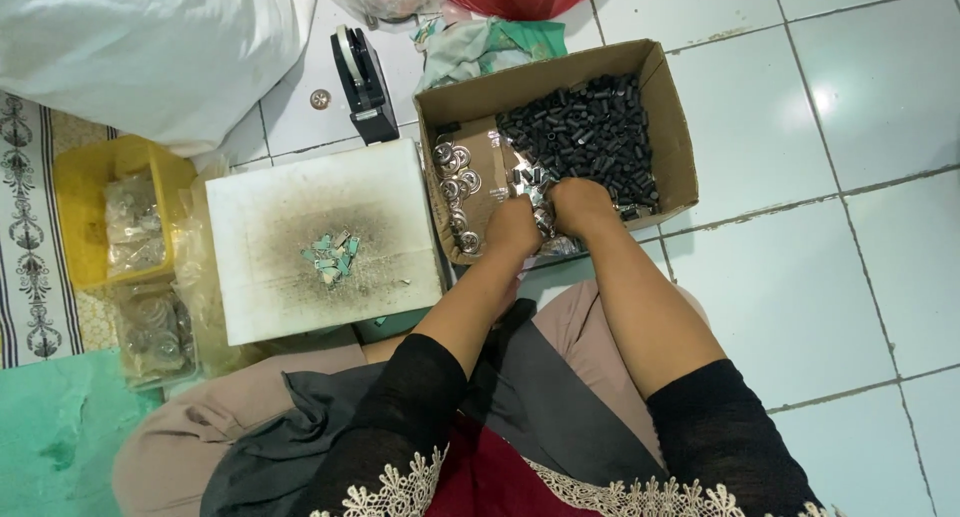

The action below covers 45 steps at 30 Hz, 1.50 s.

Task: The person sits on the floor and assembles small hardware components by hand. They pick up black cylindrical pieces and silver metal rings from a cardboard box, fit them together, and place the assembled units onto a white board.

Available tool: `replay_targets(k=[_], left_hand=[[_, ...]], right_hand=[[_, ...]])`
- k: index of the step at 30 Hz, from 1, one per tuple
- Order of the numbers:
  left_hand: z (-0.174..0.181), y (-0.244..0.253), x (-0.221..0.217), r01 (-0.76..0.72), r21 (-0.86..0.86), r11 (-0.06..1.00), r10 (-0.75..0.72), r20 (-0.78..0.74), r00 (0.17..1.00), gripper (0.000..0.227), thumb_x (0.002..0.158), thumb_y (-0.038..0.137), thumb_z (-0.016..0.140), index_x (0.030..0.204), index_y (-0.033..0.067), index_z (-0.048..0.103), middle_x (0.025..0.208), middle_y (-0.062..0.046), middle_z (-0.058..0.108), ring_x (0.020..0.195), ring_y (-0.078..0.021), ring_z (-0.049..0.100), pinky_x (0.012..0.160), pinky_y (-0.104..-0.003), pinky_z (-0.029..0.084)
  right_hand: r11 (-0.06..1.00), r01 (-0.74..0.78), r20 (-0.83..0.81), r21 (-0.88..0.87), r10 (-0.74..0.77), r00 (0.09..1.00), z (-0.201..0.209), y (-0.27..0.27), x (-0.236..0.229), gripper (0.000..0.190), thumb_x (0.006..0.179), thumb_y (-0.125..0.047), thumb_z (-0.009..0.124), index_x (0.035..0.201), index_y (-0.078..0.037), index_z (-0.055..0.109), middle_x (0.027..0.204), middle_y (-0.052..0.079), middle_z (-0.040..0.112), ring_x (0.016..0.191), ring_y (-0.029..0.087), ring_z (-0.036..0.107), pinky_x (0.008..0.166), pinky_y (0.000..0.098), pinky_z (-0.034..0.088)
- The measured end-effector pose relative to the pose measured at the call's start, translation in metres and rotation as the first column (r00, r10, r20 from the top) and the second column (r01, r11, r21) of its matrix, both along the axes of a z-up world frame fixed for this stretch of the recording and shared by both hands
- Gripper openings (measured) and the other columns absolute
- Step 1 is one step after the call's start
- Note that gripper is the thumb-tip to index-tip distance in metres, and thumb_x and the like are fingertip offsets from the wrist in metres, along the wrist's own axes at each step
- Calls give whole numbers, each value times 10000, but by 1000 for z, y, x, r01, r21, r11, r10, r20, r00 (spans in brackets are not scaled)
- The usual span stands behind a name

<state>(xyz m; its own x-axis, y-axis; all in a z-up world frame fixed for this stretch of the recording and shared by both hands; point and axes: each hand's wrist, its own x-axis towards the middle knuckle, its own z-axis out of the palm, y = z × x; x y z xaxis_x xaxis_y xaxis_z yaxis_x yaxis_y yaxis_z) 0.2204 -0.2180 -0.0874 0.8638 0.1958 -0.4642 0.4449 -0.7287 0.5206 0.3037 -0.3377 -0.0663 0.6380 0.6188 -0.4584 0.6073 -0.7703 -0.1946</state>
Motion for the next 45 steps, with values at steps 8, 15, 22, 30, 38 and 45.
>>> replay_targets(k=[8, 15, 22, 30, 38, 45], left_hand=[[2, -3, 6, 71, 164, 984, -74, 13, 997, 307, 869, 88, 691, 1143, -45, 730, 1232, -237, 607, 1184, -425, 577, 959, -580, 552], [-8, 0, 2, -94, -4, 996, 94, 90, 992, 220, 833, 22, 689, 1031, -28, 770, 988, -250, 721, 1006, -436, 710, 843, -518, 612], [29, 0, -10, -179, -119, 977, 192, 105, 976, 253, 869, -12, 632, 1072, 33, 777, 1005, -211, 750, 1005, -394, 730, 845, -497, 612], [51, 1, -22, -148, -337, 930, 267, 344, 900, 274, 922, 54, 686, 1176, -44, 717, 1097, -281, 731, 1074, -451, 695, 916, -511, 587], [34, 14, -21, -255, -697, 670, 540, 223, 812, 334, 902, 258, 816, 1162, 55, 762, 986, -206, 772, 919, -250, 744, 767, -345, 614], [63, 17, -30, -375, -792, 481, 698, 87, 711, 256, 864, 179, 829, 1079, 48, 782, 928, -212, 766, 810, -212, 757, 691, -309, 646]], right_hand=[[999, 21, -19, 32, -21, 1000, 36, 7, -8, 228, 848, 22, 665, 1034, 25, 796, 982, 215, 761, 945, 368, 724, 859, 468, 606], [991, 86, -51, 104, -82, 995, 47, 5, -8, 209, 819, -69, 773, 1020, -55, 828, 996, 170, 787, 991, 378, 731, 906, 492, 585], [972, 176, -98, 155, -162, 982, 36, -3, 0, 209, 861, -101, 760, 1059, -77, 822, 1051, 171, 785, 1046, 390, 720, 952, 510, 565], [759, 515, -427, 399, -344, 836, 26, -18, 7, 204, 873, -123, 775, 1058, -41, 798, 1116, 231, 756, 1117, 441, 682, 919, 519, 549], [512, 742, -698, 434, -330, 636, 20, -25, 5, 267, 822, -43, 838, 1056, 53, 756, 918, 247, 749, 745, 270, 740, 584, 353, 625], [381, 826, -799, 414, -283, 531, 42, -9, -16, 333, 788, -46, 857, 1078, 68, 739, 874, 183, 746, 714, 199, 723, 608, 274, 625]])
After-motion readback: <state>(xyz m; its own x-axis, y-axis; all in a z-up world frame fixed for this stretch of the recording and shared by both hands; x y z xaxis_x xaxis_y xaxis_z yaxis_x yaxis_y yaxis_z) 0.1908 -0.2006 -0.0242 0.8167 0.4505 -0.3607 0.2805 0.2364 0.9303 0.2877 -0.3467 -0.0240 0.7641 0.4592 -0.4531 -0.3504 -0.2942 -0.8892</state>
